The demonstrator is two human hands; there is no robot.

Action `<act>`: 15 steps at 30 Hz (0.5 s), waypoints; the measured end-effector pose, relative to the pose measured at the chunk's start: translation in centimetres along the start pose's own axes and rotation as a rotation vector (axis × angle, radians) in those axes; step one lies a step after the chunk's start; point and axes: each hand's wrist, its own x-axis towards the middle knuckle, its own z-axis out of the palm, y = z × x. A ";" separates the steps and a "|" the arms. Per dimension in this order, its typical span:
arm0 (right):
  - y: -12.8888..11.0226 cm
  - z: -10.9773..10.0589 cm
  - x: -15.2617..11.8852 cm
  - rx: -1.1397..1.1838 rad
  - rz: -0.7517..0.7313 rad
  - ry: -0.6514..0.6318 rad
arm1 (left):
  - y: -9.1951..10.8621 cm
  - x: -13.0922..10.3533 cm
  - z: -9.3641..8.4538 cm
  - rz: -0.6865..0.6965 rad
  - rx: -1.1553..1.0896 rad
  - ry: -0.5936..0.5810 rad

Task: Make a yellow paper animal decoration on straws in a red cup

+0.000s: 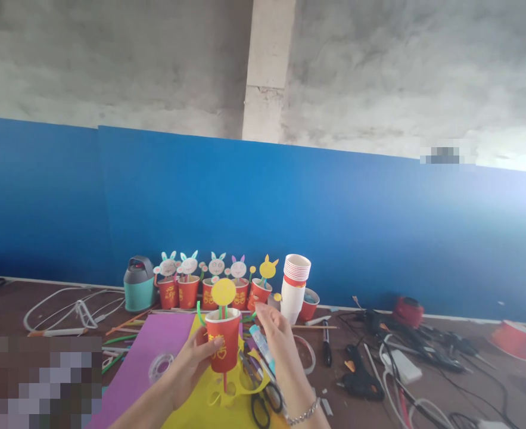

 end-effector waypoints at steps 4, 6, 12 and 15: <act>1.0 0.4 0.2 0.029 -0.029 -0.177 | 0.0 0.0 -0.3 -0.018 -0.004 -0.020; 1.1 0.6 0.2 0.017 -0.051 -0.160 | -0.2 0.1 -0.4 -0.026 -0.001 -0.060; 1.0 0.4 0.3 0.003 -0.037 -0.145 | -0.8 0.4 -0.8 -0.033 0.021 -0.131; 1.2 0.2 0.5 -0.030 -0.046 -0.145 | -0.7 0.3 -0.9 -0.039 0.012 -0.144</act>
